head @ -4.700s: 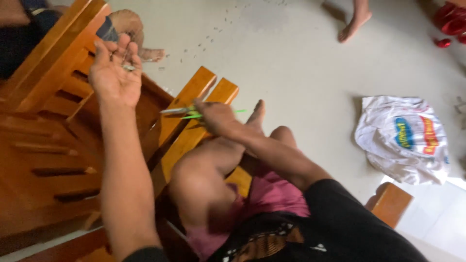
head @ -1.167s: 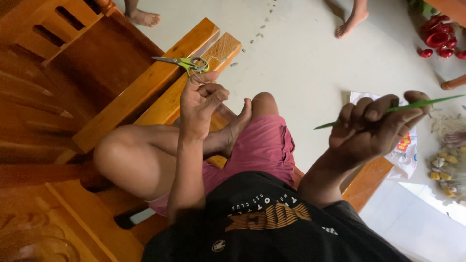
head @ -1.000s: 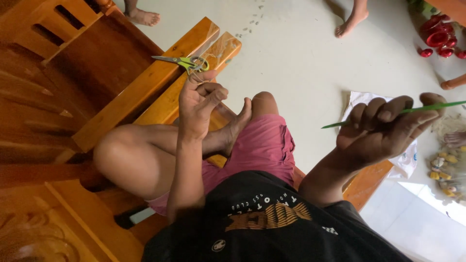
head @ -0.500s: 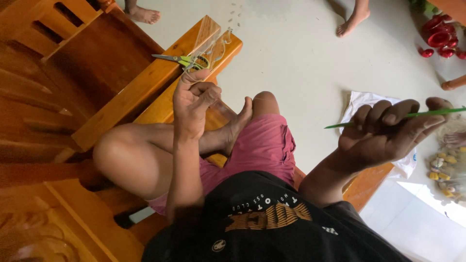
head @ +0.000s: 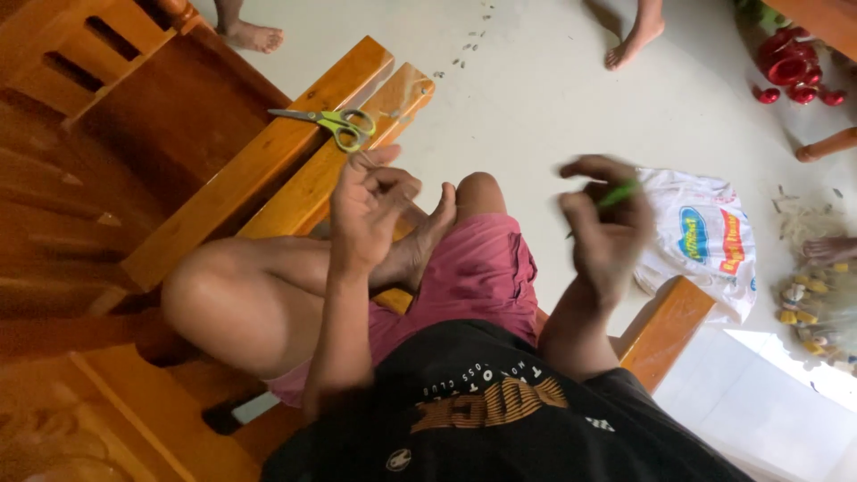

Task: A person is sitting on a wooden bench and manually attaching green plastic strips to a cord to create fishing tackle.

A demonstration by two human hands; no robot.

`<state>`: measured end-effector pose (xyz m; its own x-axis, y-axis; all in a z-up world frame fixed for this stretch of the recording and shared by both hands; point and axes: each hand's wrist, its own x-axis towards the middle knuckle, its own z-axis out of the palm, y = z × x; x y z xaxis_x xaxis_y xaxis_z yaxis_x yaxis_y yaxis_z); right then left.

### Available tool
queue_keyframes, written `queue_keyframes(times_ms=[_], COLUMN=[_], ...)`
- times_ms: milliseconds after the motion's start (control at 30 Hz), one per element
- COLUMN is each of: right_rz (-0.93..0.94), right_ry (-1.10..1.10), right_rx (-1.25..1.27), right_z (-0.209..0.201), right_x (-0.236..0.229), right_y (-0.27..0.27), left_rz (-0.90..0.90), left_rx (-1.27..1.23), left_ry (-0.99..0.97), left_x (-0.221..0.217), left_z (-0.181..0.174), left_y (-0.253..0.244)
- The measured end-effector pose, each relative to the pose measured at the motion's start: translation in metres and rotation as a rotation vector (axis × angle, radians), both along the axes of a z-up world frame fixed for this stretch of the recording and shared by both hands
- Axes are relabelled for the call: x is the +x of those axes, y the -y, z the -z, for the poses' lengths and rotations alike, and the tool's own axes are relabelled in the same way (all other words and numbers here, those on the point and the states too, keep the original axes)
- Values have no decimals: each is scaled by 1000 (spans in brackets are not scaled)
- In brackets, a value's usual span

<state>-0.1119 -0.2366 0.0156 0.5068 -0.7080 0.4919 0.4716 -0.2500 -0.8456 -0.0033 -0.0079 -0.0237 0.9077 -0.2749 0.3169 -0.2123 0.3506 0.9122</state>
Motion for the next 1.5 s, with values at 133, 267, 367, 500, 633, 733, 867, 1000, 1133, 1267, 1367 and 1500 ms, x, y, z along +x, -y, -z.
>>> queue_keyframes(times_ms=[133, 267, 367, 500, 633, 733, 867, 1000, 1133, 1267, 1367, 1500], right_rz=[-336, -353, -403, -397, -417, -395, -342, -327, -354, -419, -433, -455], right_ry=[-249, -247, -220, -260, -280, -264, -271, -288, -268, -250, -244, -222], right_rx=[-337, -435, -507, -578, -631, -625, -670, -674, -551, -377, -277, -182], right_z=[-18, -6, -15, -15, -6, 5, 16, 27, 17, 4, 5, 3], right_x=[9, 19, 17, 17, 18, 21, 24, 26, 28, 27, 28, 31], right_y=[-40, -50, -47, -43, -38, -36, -31, -30, -33, -35, -34, -41], left_rz=[88, 148, 144, 128, 95, 77, 34, -2, -36, -77, -140, -271], left_rx=[61, 60, 60, 38, 55, 71, 87, 144, 169, 125, 146, 205], left_ry=[3, 11, -9, -26, 5, 16, 25, 61, 59, 50, 111, 212], left_x=[-21, -28, -26, -29, -28, -28, -29, -29, -25, -23, -17, -10], left_z=[-15, -16, -12, -14, -20, -20, -19, -22, -16, -16, -8, -24], left_y=[17, 24, 28, 32, 30, 30, 30, 30, 27, 21, 20, 15])
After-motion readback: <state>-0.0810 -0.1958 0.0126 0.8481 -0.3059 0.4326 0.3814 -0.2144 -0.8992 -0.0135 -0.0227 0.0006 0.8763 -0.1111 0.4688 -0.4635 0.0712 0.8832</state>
